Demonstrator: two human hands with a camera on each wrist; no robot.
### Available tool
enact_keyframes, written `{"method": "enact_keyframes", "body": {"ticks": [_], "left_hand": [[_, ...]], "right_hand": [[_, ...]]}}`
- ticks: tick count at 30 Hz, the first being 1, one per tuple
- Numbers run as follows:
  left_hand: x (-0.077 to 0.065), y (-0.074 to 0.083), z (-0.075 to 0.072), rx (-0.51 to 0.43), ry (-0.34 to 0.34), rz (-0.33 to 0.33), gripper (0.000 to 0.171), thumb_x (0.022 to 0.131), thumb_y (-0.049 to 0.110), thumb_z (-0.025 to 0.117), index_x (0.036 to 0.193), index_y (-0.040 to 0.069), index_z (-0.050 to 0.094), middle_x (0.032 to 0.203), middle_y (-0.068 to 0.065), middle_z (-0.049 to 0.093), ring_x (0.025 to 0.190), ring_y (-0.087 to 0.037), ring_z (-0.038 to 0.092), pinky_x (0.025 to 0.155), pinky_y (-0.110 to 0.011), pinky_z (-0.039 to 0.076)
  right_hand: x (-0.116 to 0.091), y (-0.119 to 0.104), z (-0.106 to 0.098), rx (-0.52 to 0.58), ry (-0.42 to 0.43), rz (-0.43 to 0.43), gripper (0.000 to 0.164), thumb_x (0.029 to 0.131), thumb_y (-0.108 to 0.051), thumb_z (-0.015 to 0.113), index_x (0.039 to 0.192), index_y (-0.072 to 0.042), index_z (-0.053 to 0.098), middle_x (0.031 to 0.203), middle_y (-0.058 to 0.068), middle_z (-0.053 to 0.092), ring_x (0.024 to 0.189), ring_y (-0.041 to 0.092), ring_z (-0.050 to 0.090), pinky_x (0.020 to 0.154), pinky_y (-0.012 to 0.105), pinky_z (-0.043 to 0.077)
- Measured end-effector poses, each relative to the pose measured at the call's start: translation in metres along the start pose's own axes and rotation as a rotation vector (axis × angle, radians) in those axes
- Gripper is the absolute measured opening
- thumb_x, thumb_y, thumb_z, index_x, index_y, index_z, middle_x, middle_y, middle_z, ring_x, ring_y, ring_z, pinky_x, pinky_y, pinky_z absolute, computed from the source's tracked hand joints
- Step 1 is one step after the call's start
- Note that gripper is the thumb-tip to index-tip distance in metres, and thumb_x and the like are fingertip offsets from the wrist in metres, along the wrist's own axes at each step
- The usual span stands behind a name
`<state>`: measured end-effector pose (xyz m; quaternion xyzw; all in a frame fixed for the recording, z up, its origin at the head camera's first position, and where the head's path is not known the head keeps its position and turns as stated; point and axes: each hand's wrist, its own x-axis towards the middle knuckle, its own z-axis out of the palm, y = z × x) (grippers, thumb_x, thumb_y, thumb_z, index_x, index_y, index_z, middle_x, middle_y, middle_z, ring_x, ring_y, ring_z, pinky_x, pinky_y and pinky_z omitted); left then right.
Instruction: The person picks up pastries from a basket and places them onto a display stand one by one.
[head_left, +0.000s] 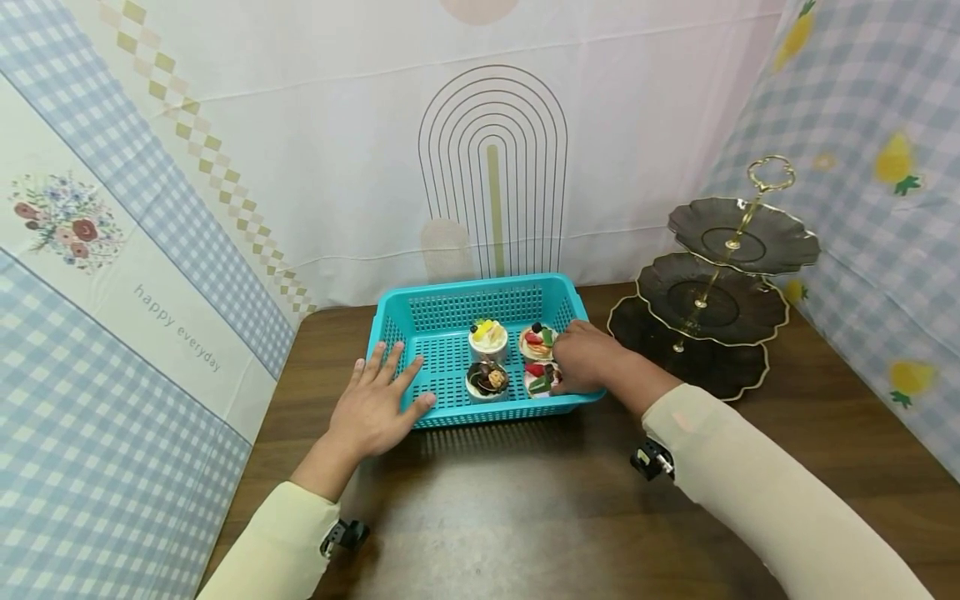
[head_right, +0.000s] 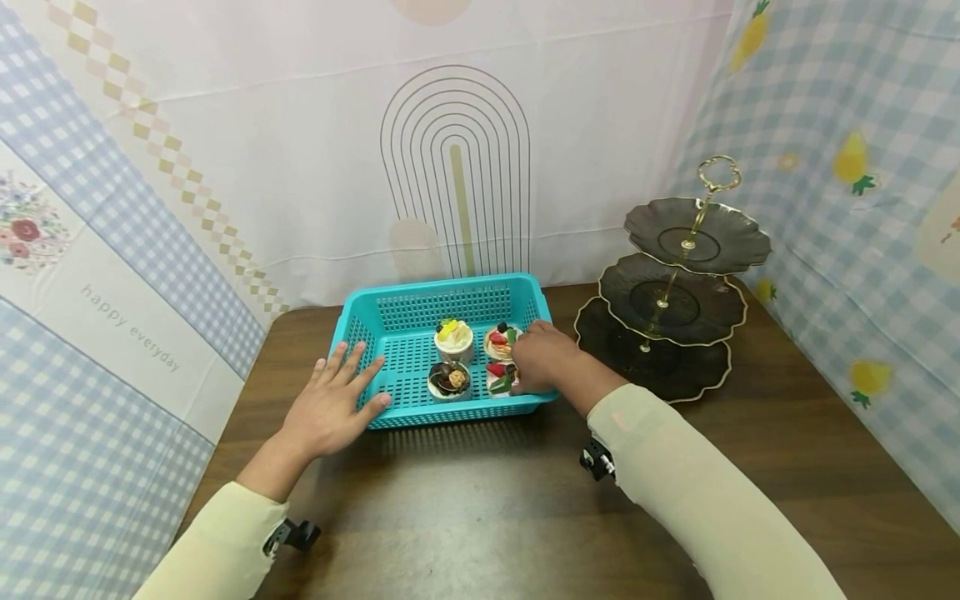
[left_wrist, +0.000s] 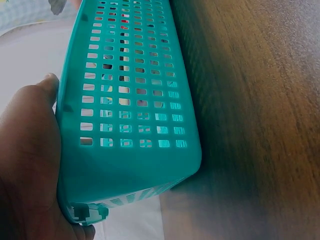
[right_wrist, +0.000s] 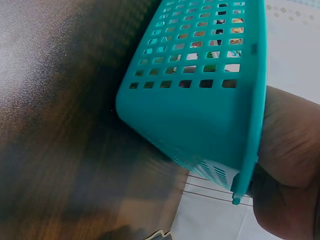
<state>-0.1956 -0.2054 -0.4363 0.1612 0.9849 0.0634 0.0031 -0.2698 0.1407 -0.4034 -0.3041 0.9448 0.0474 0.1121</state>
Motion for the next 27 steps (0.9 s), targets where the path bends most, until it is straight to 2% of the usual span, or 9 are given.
{"method": "enact_keyframes", "body": {"ticks": [3,9,14,16,20,27], "left_hand": [[0.0,0.0,0.0,0.0,0.002,0.001,0.077,0.103,0.071,0.026,0.164,0.025,0.026,0.17,-0.01,0.007,0.156,-0.032,-0.008,0.123,-0.058,0.0],[0.001,0.0,0.0,-0.001,0.006,0.002,0.077,0.103,0.071,0.027,0.164,0.024,0.027,0.17,-0.009,0.007,0.155,-0.031,-0.009,0.123,-0.058,0.001],[0.001,0.001,0.0,-0.002,0.006,0.003,0.076,0.103,0.071,0.027,0.164,0.024,0.028,0.17,-0.009,0.008,0.156,-0.033,-0.007,0.123,-0.058,0.001],[0.002,0.001,0.0,-0.001,0.01,0.006,0.076,0.103,0.07,0.027,0.164,0.023,0.028,0.17,-0.011,0.01,0.156,-0.035,-0.004,0.123,-0.059,0.001],[0.002,0.001,0.001,-0.002,0.019,0.01,0.077,0.103,0.07,0.027,0.163,0.022,0.029,0.17,-0.013,0.014,0.156,-0.037,-0.001,0.122,-0.059,0.002],[0.0,-0.001,0.002,-0.011,0.017,0.007,0.078,0.103,0.07,0.028,0.164,0.022,0.026,0.17,-0.012,0.014,0.156,-0.033,-0.006,0.122,-0.059,0.001]], "right_hand": [[0.002,0.001,0.002,0.006,0.019,-0.004,0.046,0.087,-0.055,0.078,0.083,-0.009,0.074,0.089,0.003,0.065,0.106,0.03,0.051,0.109,0.049,0.034],[0.002,0.001,0.006,-0.023,0.046,0.022,0.05,0.085,-0.063,0.075,0.076,-0.014,0.072,0.11,0.01,0.068,0.118,0.034,0.049,0.11,0.054,0.029],[0.003,0.002,0.007,-0.015,0.041,0.063,0.055,0.08,-0.071,0.075,0.067,-0.018,0.068,0.119,0.011,0.067,0.116,0.033,0.046,0.106,0.054,0.027],[0.004,0.003,0.009,-0.017,0.049,0.072,0.054,0.079,-0.07,0.076,0.07,-0.017,0.071,0.118,0.011,0.067,0.115,0.033,0.046,0.105,0.054,0.028],[0.007,0.001,0.013,-0.026,0.059,0.084,0.055,0.078,-0.065,0.08,0.088,-0.011,0.078,0.115,0.012,0.066,0.113,0.033,0.046,0.105,0.054,0.03],[0.009,-0.005,0.013,-0.043,0.043,0.093,0.063,0.079,-0.062,0.081,0.108,-0.006,0.079,0.116,0.013,0.064,0.111,0.033,0.045,0.103,0.053,0.031]]}}
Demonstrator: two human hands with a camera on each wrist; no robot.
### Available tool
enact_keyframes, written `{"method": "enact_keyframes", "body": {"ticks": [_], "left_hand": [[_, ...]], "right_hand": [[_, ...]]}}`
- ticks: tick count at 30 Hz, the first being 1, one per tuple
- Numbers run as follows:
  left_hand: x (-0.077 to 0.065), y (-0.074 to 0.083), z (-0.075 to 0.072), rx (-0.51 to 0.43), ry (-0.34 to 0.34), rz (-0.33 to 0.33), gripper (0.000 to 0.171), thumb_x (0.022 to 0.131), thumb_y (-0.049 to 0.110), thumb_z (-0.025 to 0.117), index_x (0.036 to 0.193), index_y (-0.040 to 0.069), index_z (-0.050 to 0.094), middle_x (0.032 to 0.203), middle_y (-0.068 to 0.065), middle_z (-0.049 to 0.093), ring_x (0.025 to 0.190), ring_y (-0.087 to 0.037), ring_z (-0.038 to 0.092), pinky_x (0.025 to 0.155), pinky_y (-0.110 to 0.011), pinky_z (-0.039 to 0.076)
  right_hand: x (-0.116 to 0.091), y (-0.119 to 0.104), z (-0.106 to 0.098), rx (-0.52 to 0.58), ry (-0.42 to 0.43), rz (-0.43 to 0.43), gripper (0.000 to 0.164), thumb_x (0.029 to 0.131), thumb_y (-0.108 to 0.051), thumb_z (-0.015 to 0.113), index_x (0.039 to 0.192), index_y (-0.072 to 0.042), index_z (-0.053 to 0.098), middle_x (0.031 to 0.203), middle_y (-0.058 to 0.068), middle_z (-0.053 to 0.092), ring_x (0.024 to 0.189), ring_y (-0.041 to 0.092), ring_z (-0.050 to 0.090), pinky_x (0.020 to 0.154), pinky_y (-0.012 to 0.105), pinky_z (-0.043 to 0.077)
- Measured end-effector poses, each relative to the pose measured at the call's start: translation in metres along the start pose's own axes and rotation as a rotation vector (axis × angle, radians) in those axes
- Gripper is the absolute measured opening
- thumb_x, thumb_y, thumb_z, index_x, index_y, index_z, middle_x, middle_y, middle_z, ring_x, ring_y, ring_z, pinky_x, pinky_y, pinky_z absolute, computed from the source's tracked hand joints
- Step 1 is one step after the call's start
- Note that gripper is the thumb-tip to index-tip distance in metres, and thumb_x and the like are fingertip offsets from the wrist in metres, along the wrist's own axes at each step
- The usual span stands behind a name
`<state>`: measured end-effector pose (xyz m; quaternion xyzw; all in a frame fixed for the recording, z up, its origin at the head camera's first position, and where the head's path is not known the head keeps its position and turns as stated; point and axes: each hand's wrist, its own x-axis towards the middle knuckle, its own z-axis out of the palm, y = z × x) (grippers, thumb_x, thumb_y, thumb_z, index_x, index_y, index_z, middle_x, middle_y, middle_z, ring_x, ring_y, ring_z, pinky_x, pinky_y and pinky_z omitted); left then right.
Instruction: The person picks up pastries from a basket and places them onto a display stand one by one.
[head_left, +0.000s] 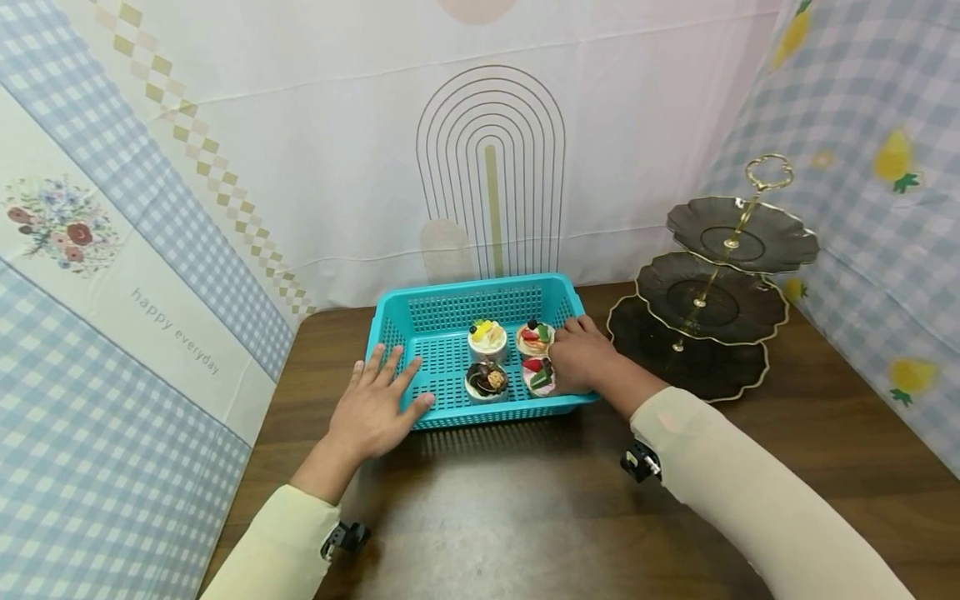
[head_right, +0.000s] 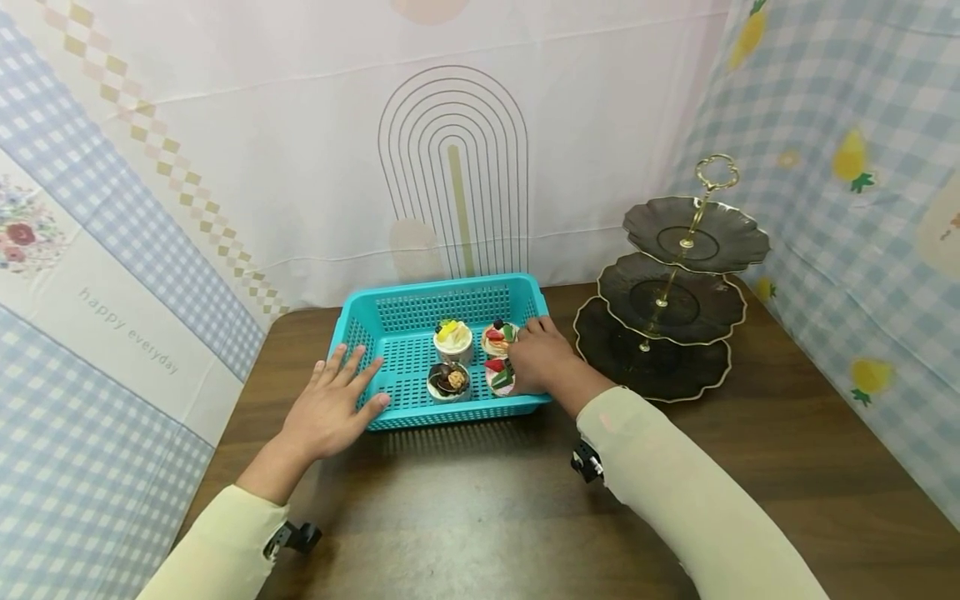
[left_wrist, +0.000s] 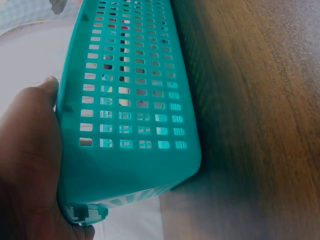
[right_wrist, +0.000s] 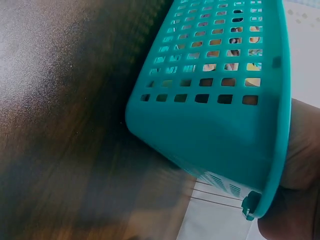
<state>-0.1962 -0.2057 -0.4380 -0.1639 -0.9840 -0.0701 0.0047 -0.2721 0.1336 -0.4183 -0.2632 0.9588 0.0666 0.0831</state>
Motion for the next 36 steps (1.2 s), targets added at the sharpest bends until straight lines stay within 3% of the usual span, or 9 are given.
{"method": "enact_keyframes", "body": {"ticks": [7,20,26,36], "left_hand": [[0.0,-0.001,-0.001,-0.008,0.006,-0.003,0.078,0.103,0.07,0.028,0.165,0.023,0.023,0.17,-0.012,0.015,0.156,-0.033,-0.007,0.123,-0.058,0.001],[0.001,0.0,-0.003,-0.012,0.003,-0.003,0.078,0.104,0.07,0.028,0.164,0.022,0.025,0.169,-0.01,0.012,0.155,-0.032,-0.008,0.123,-0.058,0.0],[0.0,0.0,-0.001,0.0,0.006,-0.002,0.079,0.103,0.07,0.028,0.164,0.019,0.029,0.169,-0.012,0.014,0.156,-0.036,-0.001,0.122,-0.059,0.002],[0.0,0.0,0.0,0.005,0.009,-0.005,0.079,0.103,0.071,0.028,0.164,0.022,0.026,0.169,-0.014,0.019,0.156,-0.036,-0.001,0.123,-0.059,0.003]], "right_hand": [[0.003,-0.001,0.0,-0.02,-0.005,0.002,0.054,0.082,-0.056,0.081,0.109,-0.009,0.079,0.115,0.012,0.064,0.112,0.033,0.045,0.104,0.054,0.03],[0.008,-0.003,0.004,-0.046,0.04,0.045,0.068,0.075,-0.062,0.083,0.115,-0.007,0.077,0.117,0.015,0.065,0.112,0.034,0.046,0.103,0.054,0.03],[0.006,-0.001,0.008,0.022,0.09,0.044,0.07,0.074,-0.067,0.082,0.108,-0.007,0.077,0.118,0.014,0.066,0.112,0.033,0.047,0.104,0.055,0.029],[0.001,0.007,0.009,0.15,0.177,0.016,0.076,0.074,-0.06,0.082,0.125,-0.006,0.071,0.124,0.012,0.067,0.12,0.034,0.049,0.108,0.057,0.027]]}}
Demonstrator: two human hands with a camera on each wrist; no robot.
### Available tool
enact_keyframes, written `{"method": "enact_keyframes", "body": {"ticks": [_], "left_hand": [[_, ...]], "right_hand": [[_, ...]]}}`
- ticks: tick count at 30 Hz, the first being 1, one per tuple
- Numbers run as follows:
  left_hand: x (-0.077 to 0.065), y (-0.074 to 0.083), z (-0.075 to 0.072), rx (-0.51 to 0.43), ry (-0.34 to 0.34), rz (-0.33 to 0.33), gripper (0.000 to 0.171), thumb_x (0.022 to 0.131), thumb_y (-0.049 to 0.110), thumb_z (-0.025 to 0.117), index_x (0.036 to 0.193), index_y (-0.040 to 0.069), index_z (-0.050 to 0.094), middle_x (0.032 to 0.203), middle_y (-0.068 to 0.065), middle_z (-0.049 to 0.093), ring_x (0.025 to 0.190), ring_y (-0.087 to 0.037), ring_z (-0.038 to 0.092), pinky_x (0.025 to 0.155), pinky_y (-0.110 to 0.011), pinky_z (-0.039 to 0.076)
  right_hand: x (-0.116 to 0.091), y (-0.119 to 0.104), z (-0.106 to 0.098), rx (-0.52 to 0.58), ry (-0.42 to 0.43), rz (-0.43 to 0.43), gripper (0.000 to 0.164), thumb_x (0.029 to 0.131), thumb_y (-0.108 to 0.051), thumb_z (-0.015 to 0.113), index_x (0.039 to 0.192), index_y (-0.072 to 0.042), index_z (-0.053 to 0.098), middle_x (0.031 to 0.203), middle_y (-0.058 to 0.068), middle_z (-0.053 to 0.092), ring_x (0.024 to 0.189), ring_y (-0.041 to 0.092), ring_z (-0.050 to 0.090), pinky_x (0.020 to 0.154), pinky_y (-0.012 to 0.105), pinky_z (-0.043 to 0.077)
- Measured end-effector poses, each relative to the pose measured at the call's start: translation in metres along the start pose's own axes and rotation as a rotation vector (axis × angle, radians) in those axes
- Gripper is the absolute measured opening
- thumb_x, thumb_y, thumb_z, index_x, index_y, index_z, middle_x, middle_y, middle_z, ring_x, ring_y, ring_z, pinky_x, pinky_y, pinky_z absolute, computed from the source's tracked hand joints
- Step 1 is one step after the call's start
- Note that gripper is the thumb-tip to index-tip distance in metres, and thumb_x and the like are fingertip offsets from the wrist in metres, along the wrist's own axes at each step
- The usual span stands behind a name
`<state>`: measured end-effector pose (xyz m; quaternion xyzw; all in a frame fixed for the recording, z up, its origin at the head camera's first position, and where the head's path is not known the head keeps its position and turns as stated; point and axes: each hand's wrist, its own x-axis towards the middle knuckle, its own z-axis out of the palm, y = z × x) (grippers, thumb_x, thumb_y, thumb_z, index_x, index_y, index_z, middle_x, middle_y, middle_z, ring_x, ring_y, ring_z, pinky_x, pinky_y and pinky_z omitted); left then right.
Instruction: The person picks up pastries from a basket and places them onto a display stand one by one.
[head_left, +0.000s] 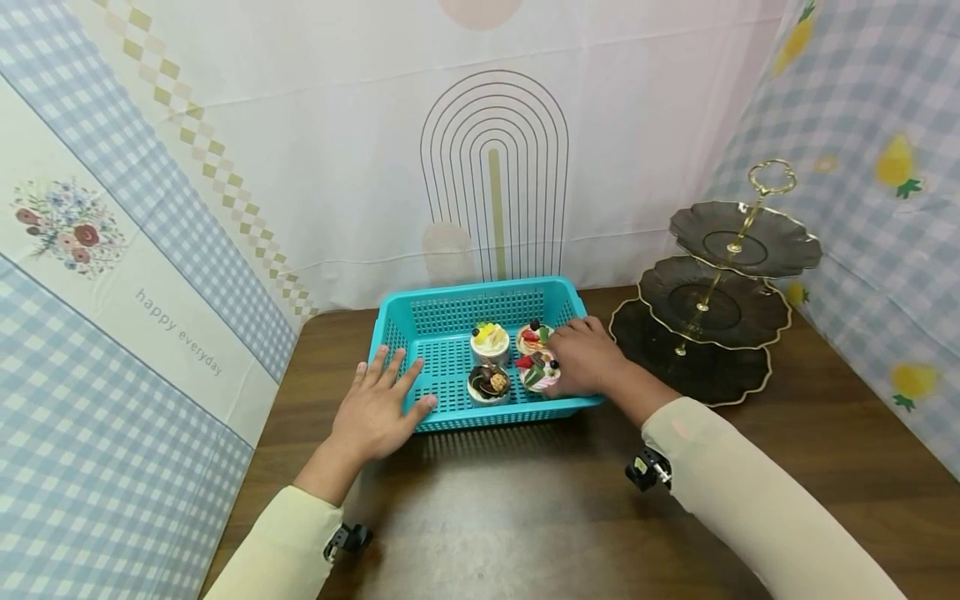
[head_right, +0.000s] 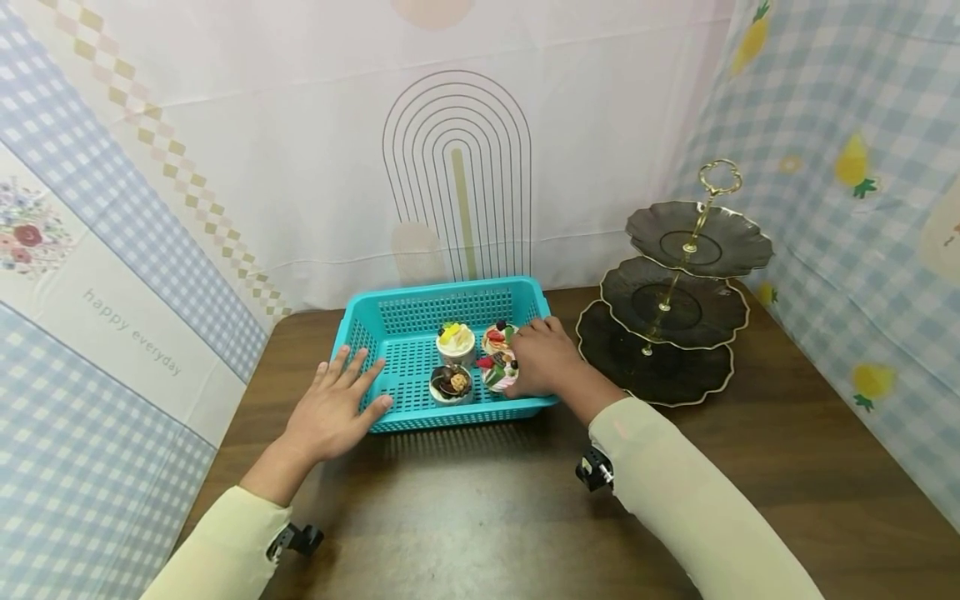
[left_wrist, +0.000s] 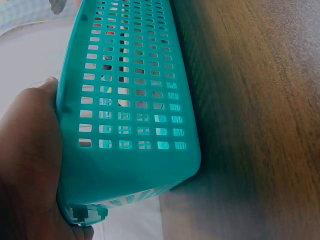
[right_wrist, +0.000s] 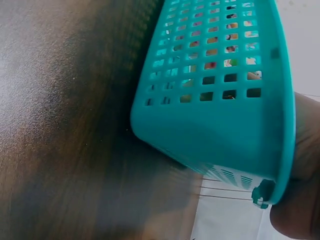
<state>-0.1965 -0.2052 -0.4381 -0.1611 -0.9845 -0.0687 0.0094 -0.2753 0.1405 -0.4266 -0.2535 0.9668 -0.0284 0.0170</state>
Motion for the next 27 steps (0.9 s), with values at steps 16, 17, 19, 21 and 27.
{"method": "enact_keyframes", "body": {"ticks": [16,17,19,21,27], "left_hand": [[0.0,0.0,0.0,0.015,0.01,-0.004,0.08,0.103,0.071,0.028,0.165,0.021,0.022,0.169,-0.014,0.018,0.156,-0.035,-0.003,0.123,-0.057,0.0],[0.001,0.0,0.0,0.016,0.009,-0.003,0.08,0.103,0.071,0.027,0.165,0.021,0.021,0.169,-0.014,0.018,0.156,-0.035,-0.003,0.123,-0.057,0.0],[0.001,0.0,0.0,0.017,0.006,-0.004,0.08,0.103,0.071,0.027,0.165,0.022,0.02,0.169,-0.013,0.016,0.156,-0.034,-0.003,0.123,-0.057,0.0],[0.001,0.0,0.0,0.021,0.002,-0.006,0.079,0.103,0.072,0.026,0.165,0.024,0.019,0.169,-0.012,0.015,0.156,-0.035,-0.003,0.123,-0.056,0.0],[0.0,0.001,-0.001,0.011,-0.012,-0.011,0.079,0.103,0.071,0.027,0.166,0.024,0.019,0.169,-0.011,0.013,0.155,-0.032,-0.008,0.123,-0.056,-0.001]], "right_hand": [[-0.009,0.006,-0.014,0.311,0.116,-0.009,0.077,0.075,-0.043,0.089,0.136,-0.005,0.063,0.122,0.012,0.066,0.113,0.033,0.057,0.096,0.052,0.044],[-0.009,0.006,-0.015,0.339,0.116,-0.001,0.077,0.075,-0.043,0.089,0.137,-0.005,0.062,0.123,0.012,0.066,0.111,0.032,0.058,0.095,0.052,0.046],[-0.011,0.006,-0.017,0.402,0.111,0.018,0.078,0.077,-0.041,0.089,0.14,-0.006,0.059,0.125,0.012,0.066,0.108,0.03,0.061,0.091,0.05,0.051],[-0.013,0.006,-0.019,0.471,0.106,0.027,0.078,0.078,-0.039,0.089,0.142,-0.006,0.057,0.125,0.012,0.066,0.104,0.027,0.063,0.086,0.048,0.055],[-0.019,0.01,-0.022,0.619,0.131,0.025,0.078,0.079,-0.032,0.091,0.143,-0.005,0.056,0.123,0.012,0.067,0.102,0.023,0.065,0.086,0.044,0.057]]}}
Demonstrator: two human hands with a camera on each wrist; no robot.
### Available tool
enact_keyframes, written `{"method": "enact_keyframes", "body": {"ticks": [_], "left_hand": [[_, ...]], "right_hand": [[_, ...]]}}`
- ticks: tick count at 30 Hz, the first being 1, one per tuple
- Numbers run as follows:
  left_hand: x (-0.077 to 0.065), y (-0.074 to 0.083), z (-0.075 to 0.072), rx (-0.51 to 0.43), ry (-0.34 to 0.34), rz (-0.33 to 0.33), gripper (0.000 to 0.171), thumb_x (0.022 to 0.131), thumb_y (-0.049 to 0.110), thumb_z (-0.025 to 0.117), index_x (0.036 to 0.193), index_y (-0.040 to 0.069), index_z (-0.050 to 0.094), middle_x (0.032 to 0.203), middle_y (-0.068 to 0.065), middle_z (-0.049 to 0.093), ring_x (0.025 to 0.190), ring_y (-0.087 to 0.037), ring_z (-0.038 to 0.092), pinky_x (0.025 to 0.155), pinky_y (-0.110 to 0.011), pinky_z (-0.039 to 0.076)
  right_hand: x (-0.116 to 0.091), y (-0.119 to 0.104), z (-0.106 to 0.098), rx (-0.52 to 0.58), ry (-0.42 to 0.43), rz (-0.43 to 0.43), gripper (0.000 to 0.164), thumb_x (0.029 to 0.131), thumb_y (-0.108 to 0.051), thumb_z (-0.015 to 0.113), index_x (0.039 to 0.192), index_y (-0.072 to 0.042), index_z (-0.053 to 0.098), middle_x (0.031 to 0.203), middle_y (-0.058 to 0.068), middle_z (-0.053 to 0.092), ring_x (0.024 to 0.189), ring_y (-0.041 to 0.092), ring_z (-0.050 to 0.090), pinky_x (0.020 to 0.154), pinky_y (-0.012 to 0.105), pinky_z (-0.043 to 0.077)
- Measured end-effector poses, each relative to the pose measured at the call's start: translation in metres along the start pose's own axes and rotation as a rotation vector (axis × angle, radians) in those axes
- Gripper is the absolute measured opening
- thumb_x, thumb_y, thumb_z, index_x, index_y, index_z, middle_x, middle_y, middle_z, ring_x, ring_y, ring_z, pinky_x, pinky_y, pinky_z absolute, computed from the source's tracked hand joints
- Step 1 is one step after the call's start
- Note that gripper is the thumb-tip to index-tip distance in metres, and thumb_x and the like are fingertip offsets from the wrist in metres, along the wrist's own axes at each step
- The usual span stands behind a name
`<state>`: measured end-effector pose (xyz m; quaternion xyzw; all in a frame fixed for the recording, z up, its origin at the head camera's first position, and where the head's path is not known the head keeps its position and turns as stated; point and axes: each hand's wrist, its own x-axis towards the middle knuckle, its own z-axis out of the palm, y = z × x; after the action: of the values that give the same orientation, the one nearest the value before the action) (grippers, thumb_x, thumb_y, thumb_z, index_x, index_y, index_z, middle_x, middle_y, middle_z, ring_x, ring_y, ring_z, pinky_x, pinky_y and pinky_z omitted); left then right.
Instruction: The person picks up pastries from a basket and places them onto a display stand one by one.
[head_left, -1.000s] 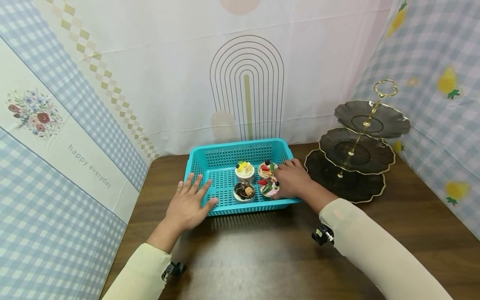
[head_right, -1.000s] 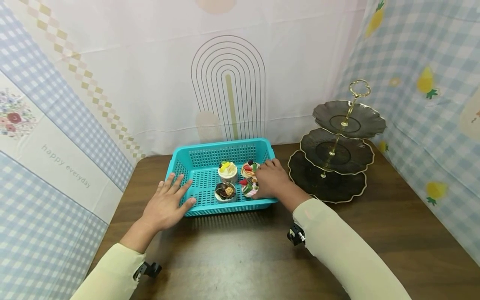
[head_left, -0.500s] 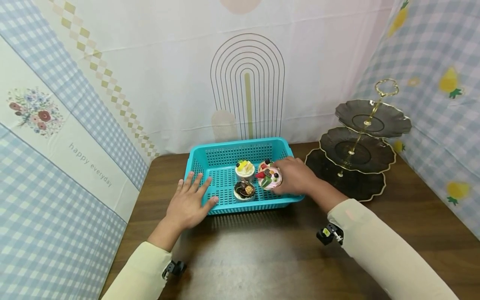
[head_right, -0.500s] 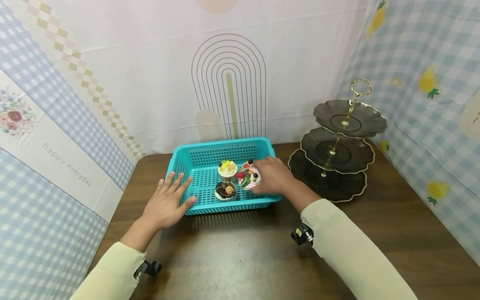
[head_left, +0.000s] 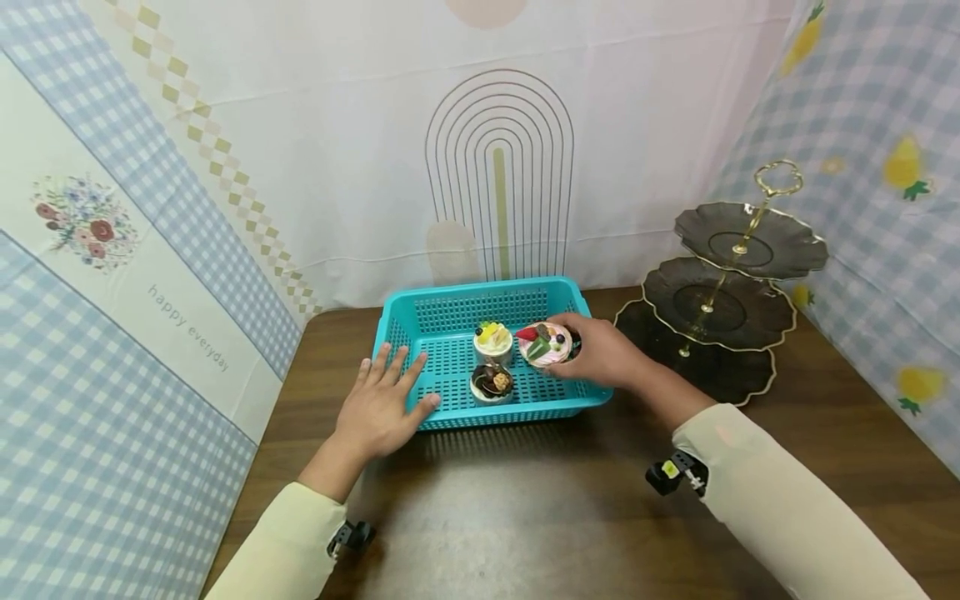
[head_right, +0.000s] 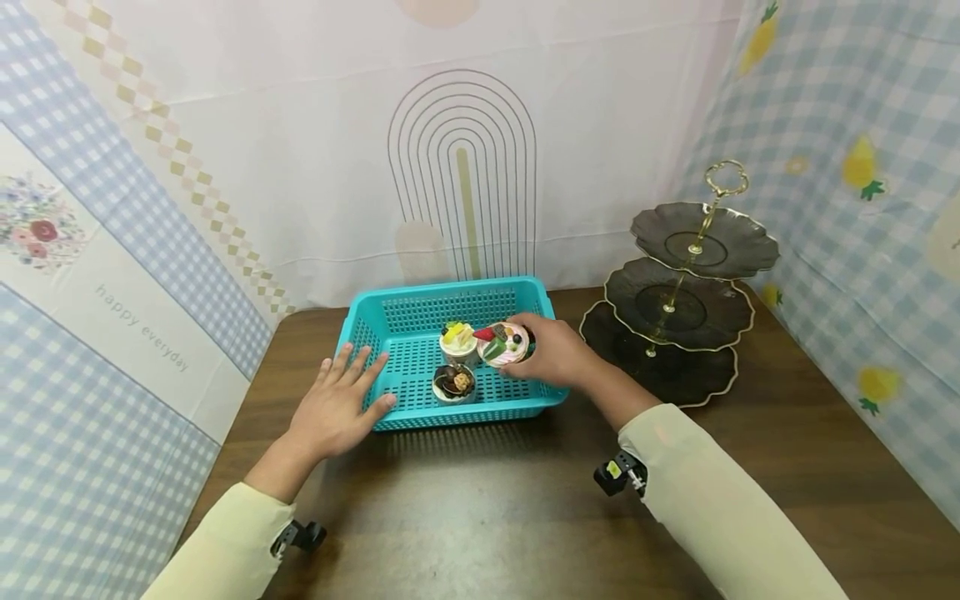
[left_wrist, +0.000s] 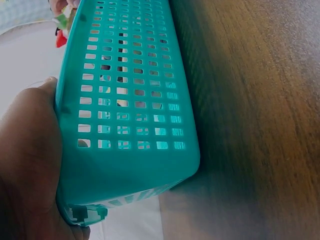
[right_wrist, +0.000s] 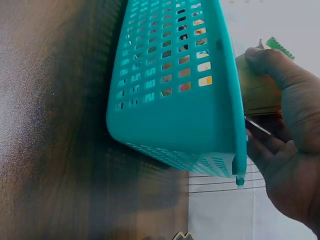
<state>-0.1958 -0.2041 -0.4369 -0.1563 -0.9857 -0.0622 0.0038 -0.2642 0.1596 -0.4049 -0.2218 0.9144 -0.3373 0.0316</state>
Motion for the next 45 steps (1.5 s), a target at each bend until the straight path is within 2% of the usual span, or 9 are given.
{"method": "enact_keyframes", "body": {"ticks": [5,9,16,24,33,38,41,45], "left_hand": [[0.0,0.0,0.0,-0.004,0.002,0.003,0.079,0.103,0.071,0.026,0.165,0.024,0.019,0.169,-0.011,0.013,0.155,-0.03,-0.009,0.123,-0.056,-0.001],[0.0,0.0,0.001,-0.003,0.009,0.006,0.079,0.103,0.071,0.027,0.165,0.023,0.02,0.169,-0.012,0.015,0.155,-0.031,-0.008,0.123,-0.057,0.001],[0.0,0.0,0.001,0.007,0.007,0.0,0.079,0.103,0.072,0.026,0.165,0.025,0.019,0.169,-0.011,0.014,0.155,-0.03,-0.009,0.123,-0.057,0.003],[0.0,0.0,0.003,0.003,0.01,0.006,0.079,0.103,0.071,0.026,0.165,0.023,0.022,0.169,-0.012,0.015,0.156,-0.033,-0.006,0.123,-0.057,0.001],[0.001,-0.002,0.003,-0.001,0.032,0.015,0.079,0.103,0.071,0.029,0.165,0.022,0.025,0.168,-0.014,0.02,0.156,-0.033,-0.006,0.123,-0.057,0.002],[0.002,-0.003,0.003,0.001,0.035,0.017,0.079,0.103,0.071,0.028,0.165,0.022,0.024,0.168,-0.014,0.02,0.156,-0.034,-0.003,0.123,-0.057,0.002],[0.003,-0.003,0.004,-0.004,0.028,0.013,0.078,0.103,0.071,0.028,0.165,0.023,0.023,0.169,-0.013,0.018,0.156,-0.033,-0.005,0.123,-0.056,0.001],[0.003,-0.001,0.004,-0.011,0.024,0.009,0.077,0.104,0.07,0.028,0.165,0.024,0.023,0.168,-0.014,0.019,0.156,-0.032,-0.006,0.123,-0.055,0.0]], "right_hand": [[-0.003,0.003,-0.006,0.103,0.042,0.023,0.081,0.079,-0.027,0.092,0.145,-0.003,0.053,0.123,0.013,0.069,0.102,0.023,0.067,0.086,0.042,0.059],[-0.005,0.003,-0.015,0.126,0.072,0.051,0.082,0.08,-0.026,0.092,0.147,-0.003,0.051,0.124,0.016,0.069,0.103,0.025,0.068,0.084,0.043,0.058],[-0.013,0.003,-0.031,0.078,0.091,0.092,0.088,0.079,-0.037,0.091,0.15,-0.003,0.05,0.128,0.018,0.068,0.113,0.03,0.067,0.087,0.045,0.058],[-0.029,0.002,-0.052,0.031,0.122,0.08,0.086,0.083,-0.041,0.087,0.149,0.0,0.051,0.121,0.019,0.07,0.104,0.027,0.069,0.074,0.032,0.057],[-0.04,-0.008,-0.082,-0.063,0.203,0.084,0.085,0.084,-0.048,0.084,0.146,0.002,0.054,0.117,0.021,0.069,0.098,0.028,0.067,0.072,0.035,0.054],[-0.04,-0.011,-0.098,-0.067,0.255,0.096,0.084,0.082,-0.049,0.085,0.144,0.0,0.057,0.117,0.022,0.07,0.101,0.03,0.069,0.067,0.028,0.052],[-0.041,-0.011,-0.106,-0.063,0.26,0.108,0.086,0.082,-0.051,0.085,0.145,0.0,0.056,0.119,0.022,0.07,0.103,0.03,0.069,0.067,0.025,0.051],[-0.043,-0.009,-0.113,-0.081,0.253,0.14,0.09,0.081,-0.055,0.083,0.147,-0.001,0.054,0.122,0.023,0.07,0.104,0.03,0.068,0.071,0.031,0.051]]}}
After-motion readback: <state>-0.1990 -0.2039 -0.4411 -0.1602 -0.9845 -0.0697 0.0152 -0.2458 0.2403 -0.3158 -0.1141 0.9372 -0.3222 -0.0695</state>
